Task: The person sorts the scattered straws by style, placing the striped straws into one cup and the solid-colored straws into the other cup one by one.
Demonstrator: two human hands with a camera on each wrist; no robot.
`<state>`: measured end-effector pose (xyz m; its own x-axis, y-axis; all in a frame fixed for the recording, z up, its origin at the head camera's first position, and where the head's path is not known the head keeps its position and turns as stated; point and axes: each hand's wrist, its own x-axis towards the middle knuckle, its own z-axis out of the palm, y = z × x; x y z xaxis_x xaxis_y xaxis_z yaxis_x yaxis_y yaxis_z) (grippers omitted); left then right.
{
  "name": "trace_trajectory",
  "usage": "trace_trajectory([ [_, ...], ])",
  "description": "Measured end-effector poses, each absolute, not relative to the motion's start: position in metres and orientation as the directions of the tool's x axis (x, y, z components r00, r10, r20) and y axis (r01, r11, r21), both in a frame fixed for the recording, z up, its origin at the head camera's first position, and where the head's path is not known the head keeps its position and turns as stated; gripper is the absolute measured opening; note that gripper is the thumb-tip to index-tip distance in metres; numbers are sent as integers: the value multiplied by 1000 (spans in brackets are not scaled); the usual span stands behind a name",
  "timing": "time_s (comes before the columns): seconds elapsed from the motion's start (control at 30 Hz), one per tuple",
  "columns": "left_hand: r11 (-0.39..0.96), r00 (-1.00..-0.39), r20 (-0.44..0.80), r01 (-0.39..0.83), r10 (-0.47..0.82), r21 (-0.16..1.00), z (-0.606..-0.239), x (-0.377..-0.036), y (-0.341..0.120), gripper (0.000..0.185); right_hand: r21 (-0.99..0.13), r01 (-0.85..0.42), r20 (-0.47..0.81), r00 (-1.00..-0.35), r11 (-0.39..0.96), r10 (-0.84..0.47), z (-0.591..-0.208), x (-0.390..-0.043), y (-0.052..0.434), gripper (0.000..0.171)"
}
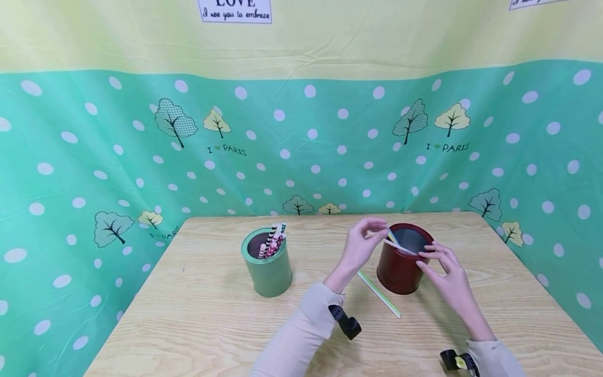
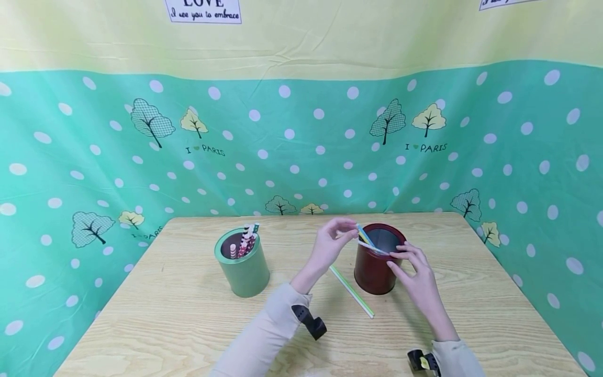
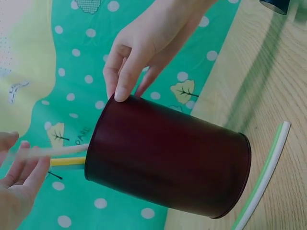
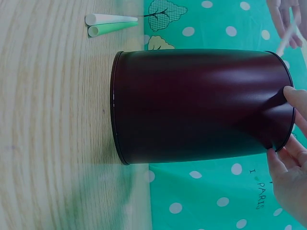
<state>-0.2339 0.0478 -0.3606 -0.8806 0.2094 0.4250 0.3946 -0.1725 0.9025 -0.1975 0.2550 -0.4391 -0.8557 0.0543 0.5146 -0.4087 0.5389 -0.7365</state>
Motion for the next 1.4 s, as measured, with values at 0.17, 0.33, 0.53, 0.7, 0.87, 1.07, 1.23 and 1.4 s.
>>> trace_trajectory([
  [0.17, -144, -898, 389, 366, 206, 920, -375, -242, 48, 21, -720, -459, 559, -828, 521, 43, -484, -225, 280, 26],
  [0.33, -77, -914, 343, 334, 216, 939, -386, -243, 44, 23, -723, -459, 561, -826, 515, 52, -508, -239, 293, 27],
  [0.53, 18, -900, 349, 366, 262, 930, -391, -238, 36, 22, -702, -410, 553, -829, 583, 82, -518, -247, 298, 28],
  [0.7, 101, -885, 325, 376, 334, 921, -399, -238, 31, 22, -723, -420, 538, -841, 549, 65, -500, -236, 288, 27],
  [0.87, 155, -874, 298, 379, 384, 912, -414, -244, 28, 20, -759, -448, 525, -851, 472, 35, -455, -208, 264, 25],
  [1.07, 219, -864, 262, 381, 430, 898, -421, -246, 24, 16, -754, -402, 505, -860, 520, 67, -431, -193, 249, 24],
  [1.23, 289, -839, 234, 411, 492, 865, -427, -247, 21, 16, -747, -368, 488, -869, 554, 81, -429, -192, 248, 25],
  [1.4, 365, -810, 205, 453, 550, 814, -434, -248, 19, 14, -749, -358, 479, -874, 557, 82, -428, -191, 247, 25],
])
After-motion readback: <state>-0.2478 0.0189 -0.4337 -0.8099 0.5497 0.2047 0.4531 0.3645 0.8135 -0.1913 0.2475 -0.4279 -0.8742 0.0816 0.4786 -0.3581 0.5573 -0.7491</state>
